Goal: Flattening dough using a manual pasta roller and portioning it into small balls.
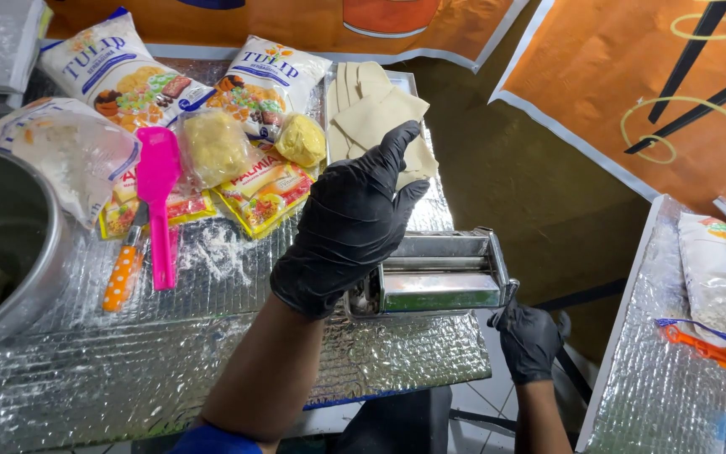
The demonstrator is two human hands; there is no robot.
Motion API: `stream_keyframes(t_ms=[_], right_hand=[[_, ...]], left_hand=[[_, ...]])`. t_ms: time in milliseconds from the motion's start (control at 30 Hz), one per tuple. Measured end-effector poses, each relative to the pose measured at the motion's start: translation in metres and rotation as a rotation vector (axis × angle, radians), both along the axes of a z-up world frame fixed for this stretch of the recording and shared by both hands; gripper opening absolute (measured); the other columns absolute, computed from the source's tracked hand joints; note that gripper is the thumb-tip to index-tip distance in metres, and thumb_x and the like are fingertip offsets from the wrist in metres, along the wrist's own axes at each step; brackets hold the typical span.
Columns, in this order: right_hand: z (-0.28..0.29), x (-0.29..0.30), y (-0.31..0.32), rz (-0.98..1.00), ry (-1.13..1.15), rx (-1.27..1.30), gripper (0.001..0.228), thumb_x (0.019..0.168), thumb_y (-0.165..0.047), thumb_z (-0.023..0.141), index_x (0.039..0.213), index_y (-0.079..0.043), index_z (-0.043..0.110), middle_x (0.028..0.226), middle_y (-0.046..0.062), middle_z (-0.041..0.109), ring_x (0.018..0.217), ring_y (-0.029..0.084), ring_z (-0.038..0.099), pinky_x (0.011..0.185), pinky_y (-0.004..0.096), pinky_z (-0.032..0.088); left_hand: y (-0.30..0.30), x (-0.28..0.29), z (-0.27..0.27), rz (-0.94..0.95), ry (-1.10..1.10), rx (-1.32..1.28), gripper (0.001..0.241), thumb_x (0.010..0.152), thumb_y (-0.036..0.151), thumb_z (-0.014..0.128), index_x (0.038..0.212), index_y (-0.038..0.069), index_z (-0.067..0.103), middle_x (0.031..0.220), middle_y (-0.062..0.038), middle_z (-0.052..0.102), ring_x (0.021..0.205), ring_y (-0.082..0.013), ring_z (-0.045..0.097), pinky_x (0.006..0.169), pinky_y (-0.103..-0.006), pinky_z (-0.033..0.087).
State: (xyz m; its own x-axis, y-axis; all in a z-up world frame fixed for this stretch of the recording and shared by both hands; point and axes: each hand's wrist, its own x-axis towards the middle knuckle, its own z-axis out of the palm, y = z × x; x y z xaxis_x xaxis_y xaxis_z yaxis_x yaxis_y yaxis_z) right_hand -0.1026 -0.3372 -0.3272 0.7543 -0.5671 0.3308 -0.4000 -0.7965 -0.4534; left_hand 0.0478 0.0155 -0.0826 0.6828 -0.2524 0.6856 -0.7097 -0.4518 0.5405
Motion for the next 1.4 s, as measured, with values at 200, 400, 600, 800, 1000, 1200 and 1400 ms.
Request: stream_keyframes(t_ms=[200, 400, 600, 800, 1000, 1200, 1400], right_hand=[[0.114, -0.015, 0.098, -0.076, -0.1, 0.621, 0.069, 0.113, -0.052, 0.03, 0.104, -0.004, 0.079, 0.094, 0.016, 0.078, 0.087, 0.028, 0.072, 0.082, 0.039, 0.054], [0.083, -0.003, 0.136, -0.022, -0.578, 0.707, 0.054, 0.111, -0.037, 0.031, 0.146, -0.001, 0.051, 0.151, 0.017, 0.053, 0.144, 0.026, 0.048, 0.123, 0.038, 0.035], [0.063, -0.006, 0.125, 0.147, -0.408, 0.037, 0.053, 0.11, -0.012, 0.022, 0.156, 0.005, 0.04, 0.15, 0.03, 0.051, 0.139, 0.044, 0.049, 0.116, 0.051, 0.04], [-0.003, -0.011, 0.085, 0.127, -0.416, -0.639, 0.043, 0.11, 0.011, 0.045, 0.152, 0.013, 0.04, 0.14, 0.038, 0.057, 0.123, 0.053, 0.062, 0.105, 0.058, 0.055], [0.034, -0.012, 0.108, 0.118, -0.371, -0.562, 0.035, 0.107, 0.012, 0.04, 0.139, 0.016, 0.055, 0.131, 0.035, 0.063, 0.118, 0.047, 0.064, 0.104, 0.051, 0.055], [0.036, -0.012, 0.112, 0.098, -0.392, -0.441, 0.04, 0.114, 0.001, 0.027, 0.138, 0.016, 0.055, 0.125, 0.035, 0.063, 0.111, 0.048, 0.063, 0.097, 0.051, 0.054], [0.023, -0.015, 0.107, 0.104, -0.44, -0.252, 0.044, 0.119, -0.011, 0.026, 0.143, 0.016, 0.051, 0.13, 0.037, 0.06, 0.115, 0.049, 0.062, 0.095, 0.053, 0.056]], left_hand=[[0.015, -0.016, -0.025, -0.069, 0.091, -0.211, 0.033, 0.1, 0.016, 0.067, 0.131, 0.014, 0.057, 0.099, 0.0, 0.068, 0.089, -0.0215, 0.073, 0.078, -0.0351, 0.057], [0.055, -0.036, -0.089, -0.346, 0.466, -0.23, 0.046, 0.095, 0.011, 0.07, 0.137, 0.016, 0.051, 0.103, -0.001, 0.058, 0.084, -0.0129, 0.064, 0.076, -0.0294, 0.056], [0.064, -0.036, -0.092, -0.512, 0.657, -0.312, 0.029, 0.098, 0.02, 0.069, 0.125, 0.013, 0.059, 0.095, 0.001, 0.066, 0.083, -0.0095, 0.063, 0.076, -0.0267, 0.056], [0.054, -0.033, -0.097, -0.5, 0.828, -0.469, 0.022, 0.092, 0.011, 0.077, 0.112, 0.013, 0.066, 0.082, 0.006, 0.053, 0.075, -0.0057, 0.05, 0.068, -0.0237, 0.047], [0.058, -0.032, -0.1, -0.587, 0.785, -0.534, 0.028, 0.094, 0.006, 0.073, 0.119, 0.011, 0.062, 0.082, 0.005, 0.054, 0.075, -0.0063, 0.053, 0.07, -0.0243, 0.051], [0.064, -0.029, -0.095, -0.629, 0.673, -0.521, 0.032, 0.091, 0.0, 0.076, 0.119, 0.013, 0.066, 0.087, 0.004, 0.056, 0.08, -0.007, 0.054, 0.077, -0.0243, 0.051], [0.069, -0.026, -0.098, -0.681, 0.635, -0.5, 0.041, 0.089, -0.004, 0.077, 0.124, 0.012, 0.064, 0.095, 0.001, 0.06, 0.088, -0.01, 0.059, 0.084, -0.0259, 0.055]])
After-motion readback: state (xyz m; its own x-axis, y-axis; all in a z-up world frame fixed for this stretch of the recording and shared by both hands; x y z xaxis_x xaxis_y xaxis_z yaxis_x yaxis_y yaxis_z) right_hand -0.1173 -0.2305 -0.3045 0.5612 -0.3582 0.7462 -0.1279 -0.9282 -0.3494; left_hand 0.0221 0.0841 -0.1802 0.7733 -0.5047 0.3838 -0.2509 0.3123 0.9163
